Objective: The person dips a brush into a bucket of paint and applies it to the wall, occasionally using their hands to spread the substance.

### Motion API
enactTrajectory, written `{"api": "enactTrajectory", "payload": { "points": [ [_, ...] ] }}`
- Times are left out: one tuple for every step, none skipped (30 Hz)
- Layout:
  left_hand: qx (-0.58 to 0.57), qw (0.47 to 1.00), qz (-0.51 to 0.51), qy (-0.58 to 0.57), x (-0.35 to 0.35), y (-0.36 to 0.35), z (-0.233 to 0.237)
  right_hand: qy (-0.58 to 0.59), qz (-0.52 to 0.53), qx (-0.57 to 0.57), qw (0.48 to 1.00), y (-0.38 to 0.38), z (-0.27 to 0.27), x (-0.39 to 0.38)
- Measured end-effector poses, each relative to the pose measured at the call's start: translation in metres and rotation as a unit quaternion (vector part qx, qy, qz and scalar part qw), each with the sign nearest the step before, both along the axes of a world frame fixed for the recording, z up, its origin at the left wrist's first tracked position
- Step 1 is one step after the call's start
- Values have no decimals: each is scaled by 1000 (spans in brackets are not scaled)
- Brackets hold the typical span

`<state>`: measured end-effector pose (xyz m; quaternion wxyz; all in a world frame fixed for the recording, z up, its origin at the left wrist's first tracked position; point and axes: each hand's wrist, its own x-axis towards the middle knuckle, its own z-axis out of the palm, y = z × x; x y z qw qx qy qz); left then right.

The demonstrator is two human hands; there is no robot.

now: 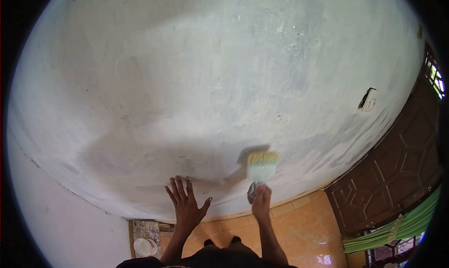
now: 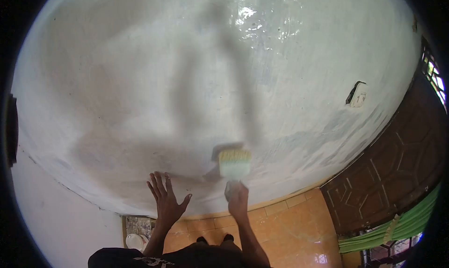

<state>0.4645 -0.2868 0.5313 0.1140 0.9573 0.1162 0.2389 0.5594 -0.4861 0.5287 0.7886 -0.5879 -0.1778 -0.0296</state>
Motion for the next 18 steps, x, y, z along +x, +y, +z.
{"api": "enactTrajectory", "payload": {
  "points": [
    [4, 1000, 5, 1, -1, -1, -1, -2, 1, -3, 1000, -2, 25, 6],
    [2, 1000, 3, -3, -2, -1, 0, 11, 7, -8, 1000, -6, 36, 12],
    [1, 1000, 1, -9, -2, -2, 0, 22, 12, -13, 1000, -8, 41, 17],
    [-1, 1000, -2, -16, -1, -1, 1, 6, 19, -18, 1000, -7, 33, 21],
    [-13, 1000, -7, -27, 0, -1, 1, -10, 25, -26, 999, -6, 13, 27],
    [-28, 999, -12, -37, 0, 0, 0, -26, 31, -35, 999, -7, -12, 32],
    [-42, 998, -16, -46, -1, 0, -1, -13, -1, -79, 997, -7, -48, 32],
    [-31, 998, -9, -46, -2, 0, -2, 20, 19, -93, 995, -11, -66, 21],
    [-19, 999, 0, -46, -3, 0, -1, 52, 40, -108, 992, -15, -78, 11],
    [-7, 999, 9, -46, -3, 1, 0, 82, 48, -108, 990, -18, -88, -1],
    [-6, 998, 17, -53, -4, -1, 1, 113, 55, -108, 986, -21, -91, -14],
    [-4, 998, 25, -60, -5, -3, 3, 145, 62, -107, 982, -23, -90, -20],
    [-2, 997, 30, -66, -4, -5, 5, 129, 62, -89, 986, -26, -86, -21],
    [-12, 995, 30, -95, -3, -8, 6, 116, 59, -71, 989, -27, -59, -20],
    [-23, 992, 28, -121, -1, -12, 8, 108, 55, -55, 991, -27, -39, -16],
    [-35, 989, 27, -144, 0, -16, 10, 72, 47, -77, 993, -25, -28, -6],
    [-41, 986, 15, -161, 1, -20, 13, 34, 40, -101, 994, -23, -14, 6],
    [-47, 982, 5, -181, 4, -22, 18, 44, 47, -55, 996, -16, 9, 15]
  ]
}}
